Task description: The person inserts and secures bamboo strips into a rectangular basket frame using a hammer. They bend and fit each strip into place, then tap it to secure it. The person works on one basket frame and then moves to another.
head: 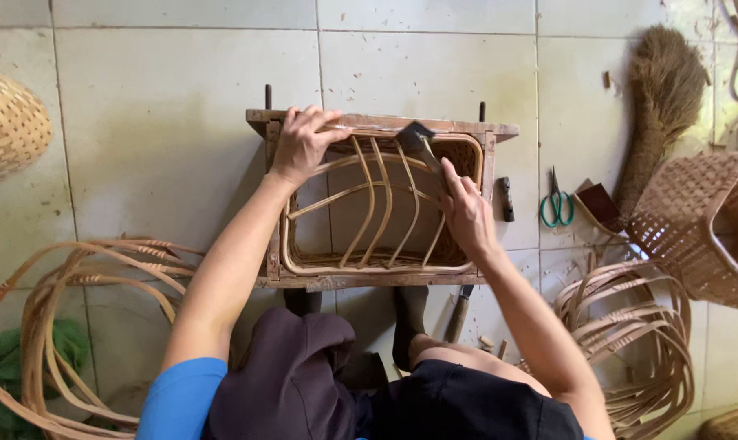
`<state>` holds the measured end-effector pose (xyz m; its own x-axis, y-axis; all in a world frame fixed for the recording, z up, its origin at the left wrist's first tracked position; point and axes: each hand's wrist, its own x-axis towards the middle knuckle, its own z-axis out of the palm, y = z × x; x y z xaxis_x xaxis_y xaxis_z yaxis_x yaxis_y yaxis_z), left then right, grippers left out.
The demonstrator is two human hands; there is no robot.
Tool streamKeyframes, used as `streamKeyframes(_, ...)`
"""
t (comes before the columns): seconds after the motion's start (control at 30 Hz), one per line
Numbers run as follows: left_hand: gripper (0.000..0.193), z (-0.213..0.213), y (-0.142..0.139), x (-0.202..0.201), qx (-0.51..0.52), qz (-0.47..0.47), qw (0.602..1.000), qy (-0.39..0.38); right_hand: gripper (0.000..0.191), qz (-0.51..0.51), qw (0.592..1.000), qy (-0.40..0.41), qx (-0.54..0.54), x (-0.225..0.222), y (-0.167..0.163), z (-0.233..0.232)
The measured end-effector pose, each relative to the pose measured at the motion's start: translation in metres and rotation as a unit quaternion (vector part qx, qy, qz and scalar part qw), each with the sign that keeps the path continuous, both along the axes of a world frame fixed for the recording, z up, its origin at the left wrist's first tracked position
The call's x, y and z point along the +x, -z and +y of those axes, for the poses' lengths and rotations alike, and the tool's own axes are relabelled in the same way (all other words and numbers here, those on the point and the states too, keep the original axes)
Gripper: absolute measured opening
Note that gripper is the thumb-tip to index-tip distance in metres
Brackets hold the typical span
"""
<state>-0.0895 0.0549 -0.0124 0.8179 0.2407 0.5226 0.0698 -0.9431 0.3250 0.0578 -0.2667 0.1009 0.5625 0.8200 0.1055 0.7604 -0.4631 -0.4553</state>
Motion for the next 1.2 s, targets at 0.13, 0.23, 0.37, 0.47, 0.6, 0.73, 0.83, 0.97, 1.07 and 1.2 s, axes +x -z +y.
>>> streamKeyframes(0.13,0.019,-0.005,-0.009,-0.004,-0.004,0.033,0.999,-0.003,0.065,0.015,1.0,-0.002,-0.006,-0.002,-0.006,-0.001)
streamKeyframes(0.23,0.021,-0.006,-0.013,-0.006,-0.001,0.027,1.0,-0.008,0.064,0.019,0.996,0.023,0.087,-0.008,-0.002,0.005)
streamKeyframes(0.37,0.022,-0.006,-0.016,-0.009,-0.013,0.038,0.999,0.007,0.068,0.018,0.999,-0.033,0.021,-0.013,0.009,0.021)
streamKeyframes(0.47,0.02,-0.005,-0.017,-0.009,-0.008,0.044,0.999,-0.002,0.07,0.047,0.997,-0.027,-0.047,-0.017,0.013,0.032)
streamKeyframes(0.6,0.024,-0.002,-0.014,-0.008,0.004,0.043,0.999,0.008,0.064,0.05,0.997,-0.047,0.026,-0.021,0.01,0.038)
streamKeyframes(0.73,0.022,-0.002,-0.012,-0.008,-0.008,0.056,0.998,0.007,0.06,0.064,0.989,0.032,-0.129,-0.012,0.003,0.019)
streamKeyframes(0.83,0.02,-0.003,-0.014,-0.009,-0.001,0.058,0.998,-0.002,0.055,-0.018,0.992,0.038,0.118,0.001,0.004,-0.006)
streamKeyframes(0.97,0.017,-0.005,-0.018,-0.008,-0.025,0.048,0.999,-0.001,0.058,0.006,0.997,0.054,0.059,0.024,0.013,-0.033)
streamKeyframes(1.07,0.019,-0.008,-0.019,-0.01,-0.021,0.051,0.998,-0.003,0.057,-0.014,0.994,0.078,0.079,0.031,0.02,-0.057)
streamKeyframes(1.2,0.022,-0.008,-0.017,-0.01,-0.034,0.076,0.997,0.002,0.059,-0.011,0.991,0.107,0.073,0.038,0.023,-0.09)
